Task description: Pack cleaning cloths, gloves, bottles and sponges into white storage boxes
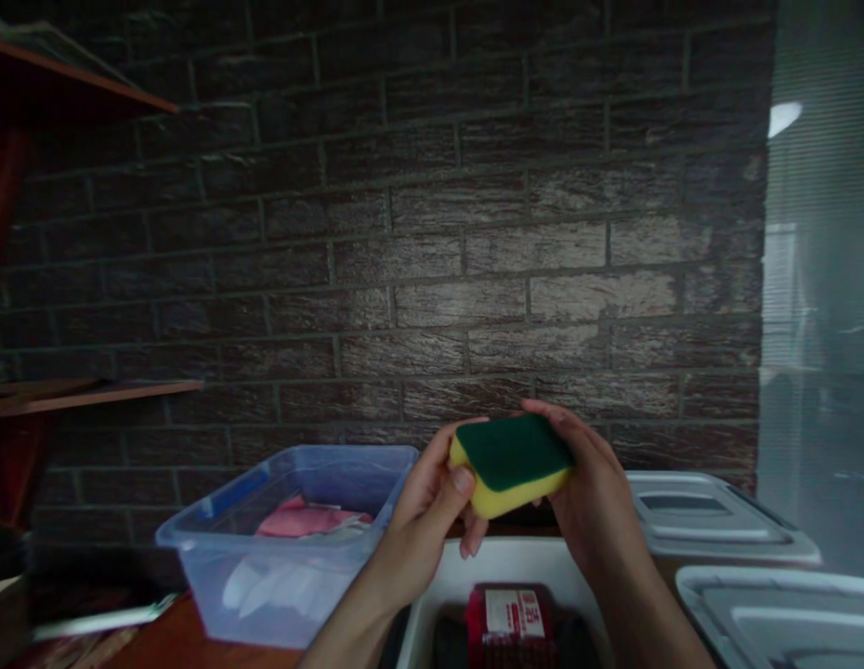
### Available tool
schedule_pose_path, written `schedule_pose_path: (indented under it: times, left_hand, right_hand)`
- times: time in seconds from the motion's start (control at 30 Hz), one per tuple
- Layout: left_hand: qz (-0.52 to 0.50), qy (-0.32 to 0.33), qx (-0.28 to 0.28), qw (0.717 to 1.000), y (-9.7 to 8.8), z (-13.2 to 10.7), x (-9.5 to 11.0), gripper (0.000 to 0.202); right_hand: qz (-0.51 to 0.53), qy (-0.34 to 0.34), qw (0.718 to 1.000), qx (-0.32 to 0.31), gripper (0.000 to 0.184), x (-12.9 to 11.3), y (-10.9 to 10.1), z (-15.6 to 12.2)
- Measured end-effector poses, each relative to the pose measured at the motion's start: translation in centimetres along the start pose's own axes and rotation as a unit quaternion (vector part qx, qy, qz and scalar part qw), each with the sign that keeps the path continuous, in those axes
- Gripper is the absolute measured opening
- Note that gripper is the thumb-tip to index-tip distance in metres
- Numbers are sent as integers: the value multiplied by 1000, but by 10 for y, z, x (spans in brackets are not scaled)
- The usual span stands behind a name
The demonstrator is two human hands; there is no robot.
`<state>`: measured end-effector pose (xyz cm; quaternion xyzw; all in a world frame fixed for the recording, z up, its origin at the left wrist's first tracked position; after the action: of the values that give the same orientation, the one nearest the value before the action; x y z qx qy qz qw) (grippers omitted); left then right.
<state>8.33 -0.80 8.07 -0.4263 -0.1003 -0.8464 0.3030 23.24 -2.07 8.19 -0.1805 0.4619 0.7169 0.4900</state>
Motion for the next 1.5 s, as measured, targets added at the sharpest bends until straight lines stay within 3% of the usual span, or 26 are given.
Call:
schedule_pose_path:
  times: [0.23,0.37,0.5,0.57,0.63,0.7,0.83,1.0,1.27,1.4,1.5]
  left_hand:
    - [25,-23,54,998,-11,0,1,46]
    - [48,-30,112,992,-25,-4,3,43]
    - [73,-50,82,993,-15,-6,4,49]
    - [71,-68,81,992,-13,-8,2,50]
    - [39,-71,103,991,-17,-9,0,47]
    - [-12,-61,132,989,-24,-8,-1,44]
    - [-84,-58,164,981,-33,-6,-5,43]
    - [-94,-55,161,981,-30,-6,-5,46]
    - [129,12,198,972,-25,-14,32,57]
    - [148,-1,165,975,-18,-13,29,66]
    - [129,-2,137,982,-18,-10,24,69]
  right_hand:
    - [-11,1,1000,1,30,6,-6,3]
    - [-121,-37,991,30,38,-4,-13,-1]
    - [-266,-92,959,20,36,-23,3,-10]
    - [-231,-87,969,-27,41,-20,16,-12]
    - [-113,-56,988,-92,48,-10,31,-13]
    - [-1,-34,989,-147,50,-3,43,-13]
    - [63,-20,982,-179,47,0,51,-12]
    - [18,-6,988,-154,50,3,46,-13]
    - [-175,-73,971,-142,63,-7,45,-14]
    - [-198,-67,968,-139,66,-8,44,-14]
    - [-184,-51,975,-114,53,-5,36,-12]
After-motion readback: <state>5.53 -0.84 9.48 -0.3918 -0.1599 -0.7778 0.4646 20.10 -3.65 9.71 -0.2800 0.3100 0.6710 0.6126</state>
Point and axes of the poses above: each hand's wrist, its own z-axis towards the middle knuckle, its own y-axis out of the palm, x = y × z, the point moved 10 cm from there along z, towards the middle knuckle, and after that the axes turned 12 degrees about -x, right-handed, at the moved point
